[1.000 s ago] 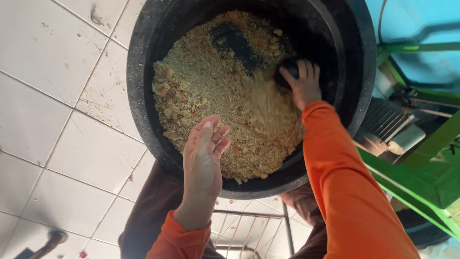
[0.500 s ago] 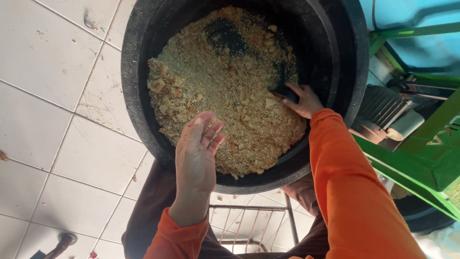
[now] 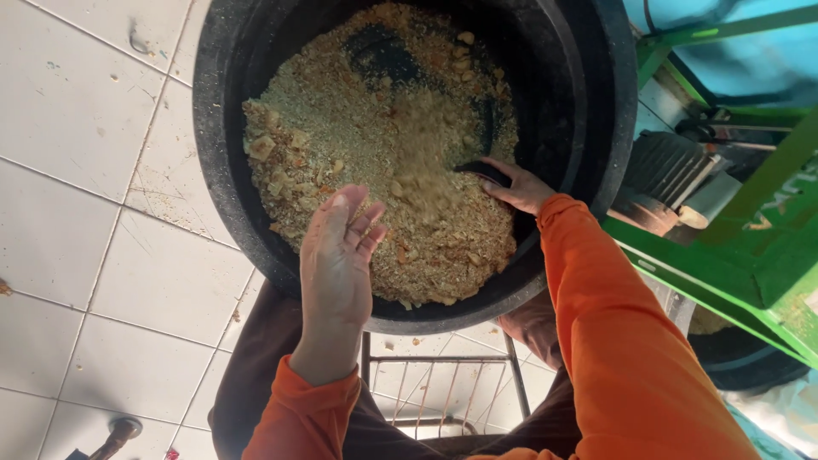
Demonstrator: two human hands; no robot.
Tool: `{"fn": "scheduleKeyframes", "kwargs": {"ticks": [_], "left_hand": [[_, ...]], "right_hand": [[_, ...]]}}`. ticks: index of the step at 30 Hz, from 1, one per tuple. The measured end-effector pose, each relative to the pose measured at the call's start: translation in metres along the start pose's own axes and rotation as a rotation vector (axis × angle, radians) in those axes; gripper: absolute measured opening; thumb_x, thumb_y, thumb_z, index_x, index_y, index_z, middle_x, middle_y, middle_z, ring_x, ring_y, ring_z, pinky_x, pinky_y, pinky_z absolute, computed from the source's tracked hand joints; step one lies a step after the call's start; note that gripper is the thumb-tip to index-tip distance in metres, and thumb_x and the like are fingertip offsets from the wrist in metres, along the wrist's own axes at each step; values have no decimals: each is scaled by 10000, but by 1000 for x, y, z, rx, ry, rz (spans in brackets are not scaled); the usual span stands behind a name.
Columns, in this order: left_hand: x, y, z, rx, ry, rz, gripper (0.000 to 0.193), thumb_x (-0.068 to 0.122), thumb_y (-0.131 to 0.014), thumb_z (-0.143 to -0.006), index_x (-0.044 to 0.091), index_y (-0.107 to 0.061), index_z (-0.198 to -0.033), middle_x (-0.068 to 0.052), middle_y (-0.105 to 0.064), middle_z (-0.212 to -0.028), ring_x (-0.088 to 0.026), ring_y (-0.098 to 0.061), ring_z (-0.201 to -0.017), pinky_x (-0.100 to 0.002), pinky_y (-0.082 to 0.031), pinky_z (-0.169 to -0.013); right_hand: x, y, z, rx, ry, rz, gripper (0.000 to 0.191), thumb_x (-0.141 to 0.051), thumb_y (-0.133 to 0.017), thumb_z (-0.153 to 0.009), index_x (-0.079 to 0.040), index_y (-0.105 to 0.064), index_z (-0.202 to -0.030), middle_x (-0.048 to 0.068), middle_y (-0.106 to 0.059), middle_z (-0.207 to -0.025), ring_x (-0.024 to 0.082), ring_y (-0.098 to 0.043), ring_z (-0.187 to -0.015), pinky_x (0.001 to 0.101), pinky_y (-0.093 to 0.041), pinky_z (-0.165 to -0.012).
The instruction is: The person sits on the floor in front of a green electric grinder and feeds pieces of dried cassava from a green tray into the machine, using a flat wooden tool to push the pieces in. Ground material falls into a large black basin, and the person later gathers the ground material in the basin into a mound by hand.
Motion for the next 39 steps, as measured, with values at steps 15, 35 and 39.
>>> {"fn": "scheduleKeyframes", "kwargs": {"ticks": [15, 35, 39], "left_hand": [[9, -20, 18, -79, -148, -352, 458, 315, -530, -1035, 3, -571, -1367, -128, -625, -1324, -220, -626, -1178, -365, -505, -951], [-38, -87, 161, -267, -1316, -1735, 690, 534, -403, -1076, 95, -316, -1601, -192, -227, -1681, -401, -200, -1568, -567, -127, -1281], [-42, -93, 184, -319, -1295, -1782, 721, 555, -352, -1077, 67, -314, -1607, -198, -238, -1687, -391, -217, -1576, -577, -130, -1276]], "right_hand": [[9, -36, 52, 147, -42, -844, 825, -624, -527, -987, -233, -286, -1672, -32, -514, -1017, 147, -478, -936, 368, -496, -905], [-105, -112, 207, 363, 342, -1304, 725, -614, -388, -1005, -116, -407, -1531, 56, -587, -1357, 185, -597, -1226, 371, -539, -1036], [-95, -108, 228, 425, 451, -1266, 659, -576, -446, -1188, 6, -380, -1489, 68, -409, -1032, 202, -440, -932, 387, -442, -819]]}}
Point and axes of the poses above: each hand's wrist, its own z-axis away from the middle knuckle, its own y-axis out of the back of the hand, x = y × z, the point moved 3 cm from there along -z, towards the middle knuckle
